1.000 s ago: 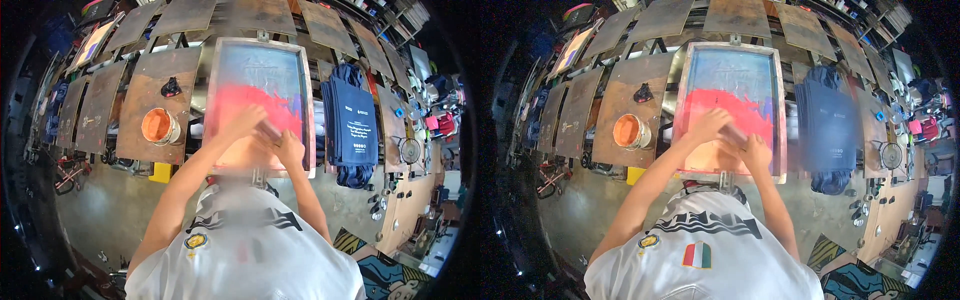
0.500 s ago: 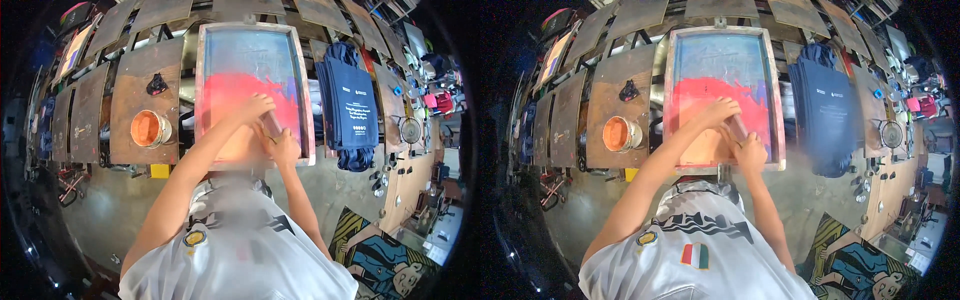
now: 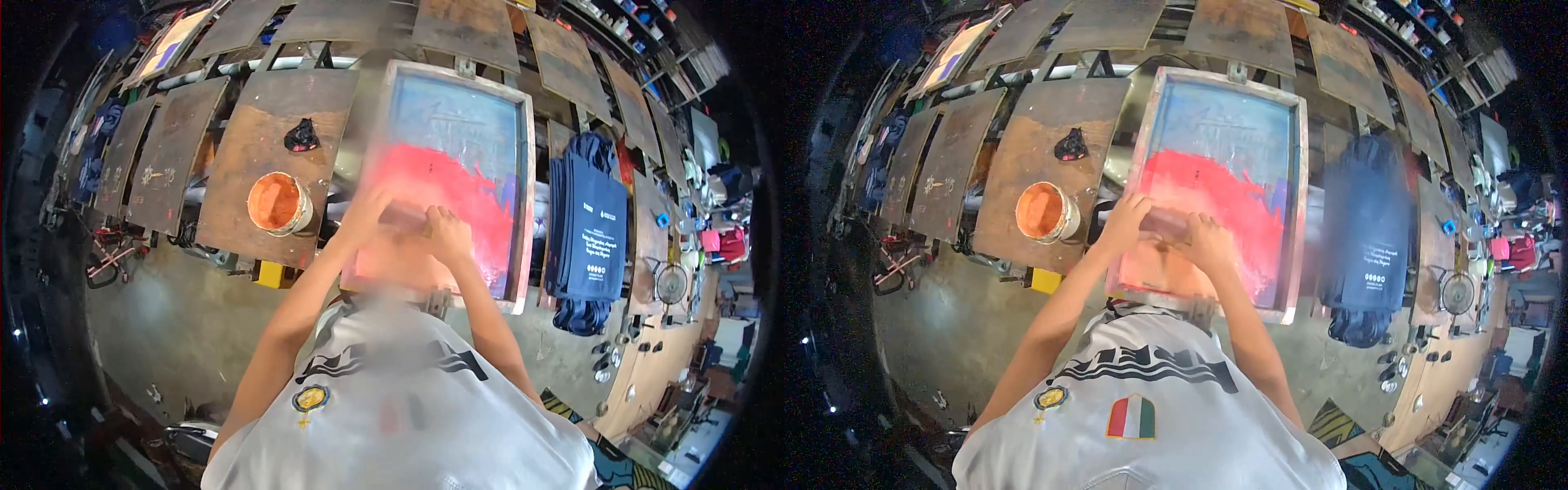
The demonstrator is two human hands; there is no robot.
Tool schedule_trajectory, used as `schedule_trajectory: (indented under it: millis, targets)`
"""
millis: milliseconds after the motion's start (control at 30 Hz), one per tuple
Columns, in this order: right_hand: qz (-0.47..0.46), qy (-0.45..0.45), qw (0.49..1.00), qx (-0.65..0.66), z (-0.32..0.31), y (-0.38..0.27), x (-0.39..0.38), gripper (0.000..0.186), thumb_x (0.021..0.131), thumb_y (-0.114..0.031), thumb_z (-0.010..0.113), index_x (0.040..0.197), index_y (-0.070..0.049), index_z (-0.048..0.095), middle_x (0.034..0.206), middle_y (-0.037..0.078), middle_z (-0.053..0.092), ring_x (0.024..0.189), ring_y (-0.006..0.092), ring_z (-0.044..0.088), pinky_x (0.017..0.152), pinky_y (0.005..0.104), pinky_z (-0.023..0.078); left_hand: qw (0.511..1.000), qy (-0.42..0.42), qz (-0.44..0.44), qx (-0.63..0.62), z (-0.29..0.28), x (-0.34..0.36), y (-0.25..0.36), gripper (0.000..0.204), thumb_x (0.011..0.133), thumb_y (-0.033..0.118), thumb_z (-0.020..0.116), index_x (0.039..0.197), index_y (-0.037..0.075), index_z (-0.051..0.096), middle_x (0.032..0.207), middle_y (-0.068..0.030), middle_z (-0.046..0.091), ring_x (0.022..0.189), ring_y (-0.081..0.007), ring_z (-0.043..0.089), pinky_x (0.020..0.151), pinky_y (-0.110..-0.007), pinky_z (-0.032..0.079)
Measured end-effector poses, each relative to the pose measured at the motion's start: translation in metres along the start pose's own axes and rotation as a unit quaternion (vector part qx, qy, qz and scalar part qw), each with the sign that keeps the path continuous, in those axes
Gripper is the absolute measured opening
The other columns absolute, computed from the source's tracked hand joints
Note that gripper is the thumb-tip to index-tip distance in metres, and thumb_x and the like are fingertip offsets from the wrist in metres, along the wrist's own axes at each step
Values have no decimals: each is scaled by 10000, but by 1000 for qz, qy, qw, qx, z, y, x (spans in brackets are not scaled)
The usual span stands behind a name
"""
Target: Apply ink to a garment using a screen-printing frame and a squeegee.
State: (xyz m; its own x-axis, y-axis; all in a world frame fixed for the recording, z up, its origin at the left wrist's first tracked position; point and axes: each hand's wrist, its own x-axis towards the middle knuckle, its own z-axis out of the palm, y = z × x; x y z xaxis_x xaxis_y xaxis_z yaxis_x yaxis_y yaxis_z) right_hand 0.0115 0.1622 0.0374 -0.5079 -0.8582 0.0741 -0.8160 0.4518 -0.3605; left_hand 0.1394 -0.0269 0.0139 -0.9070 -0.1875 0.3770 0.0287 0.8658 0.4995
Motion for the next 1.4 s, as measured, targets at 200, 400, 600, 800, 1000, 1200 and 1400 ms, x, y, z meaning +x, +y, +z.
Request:
schedule_trajectory:
  millis: [200, 400, 600, 800, 1000, 1200, 1400]
  targets:
    - [-44, -72, 996, 13, -4, 37, 28, 503, 678, -474, 792, 949, -94, 605, 899, 150, 691, 849, 347, 687, 698, 481, 551, 995, -50, -24, 77, 5, 21, -6, 625, 647, 366, 845, 1121, 63, 571, 1136, -122, 567, 1135, -337, 519, 951, -448, 431]
    - [26, -20, 999, -43, -21, 46, 67, 520, 620, -488, 826, 946, -133, 627, 880, 101, 709, 806, 348, 688, 662, 479, 533, 992, -12, -85, 94, 12, 70, -3, 570, 625, 315, 865, 1044, 64, 570, 1044, -121, 593, 1084, -347, 539, 939, -453, 439]
    - [17, 63, 989, -130, 26, 33, 3, 224, 788, -317, 707, 862, -125, 619, 786, 69, 658, 773, 288, 654, 609, 438, 536, 988, 66, -125, 58, 22, 8, 34, 491, 637, 247, 853, 997, 60, 577, 1016, -139, 591, 1040, -369, 538, 920, -439, 456]
    - [-15, 7, 995, -97, 12, -31, -83, 139, 830, -184, 599, 903, -83, 660, 761, 74, 652, 854, 274, 635, 661, 427, 551, 980, -20, -186, 67, -8, -79, 82, 450, 621, 184, 844, 963, 54, 582, 994, -147, 589, 1035, -382, 539, 851, -457, 469]
    - [-28, -81, 994, -69, -10, -16, -52, 128, 750, -216, 672, 815, -106, 670, 763, 68, 675, 848, 260, 656, 633, 417, 553, 984, -63, -168, 20, -6, -66, 59, 460, 665, 264, 846, 989, 67, 586, 970, -135, 608, 928, -370, 592, 787, -463, 489]
    - [-5, 16, 994, -107, -16, 23, 38, 104, 790, -236, 664, 824, -140, 685, 879, 93, 706, 948, 269, 665, 648, 450, 566, 990, -11, -124, 68, -7, 33, 13, 522, 673, 324, 847, 1029, 76, 556, 980, -140, 625, 937, -391, 617, 767, -472, 505]
    - [25, 93, 985, -142, 28, 18, 20, 127, 790, -142, 635, 875, -50, 655, 877, 113, 659, 888, 327, 647, 724, 445, 556, 983, 2, -167, 72, 24, 16, -3, 440, 677, 163, 820, 1022, 88, 557, 1036, -146, 608, 912, -407, 616, 752, -499, 504]
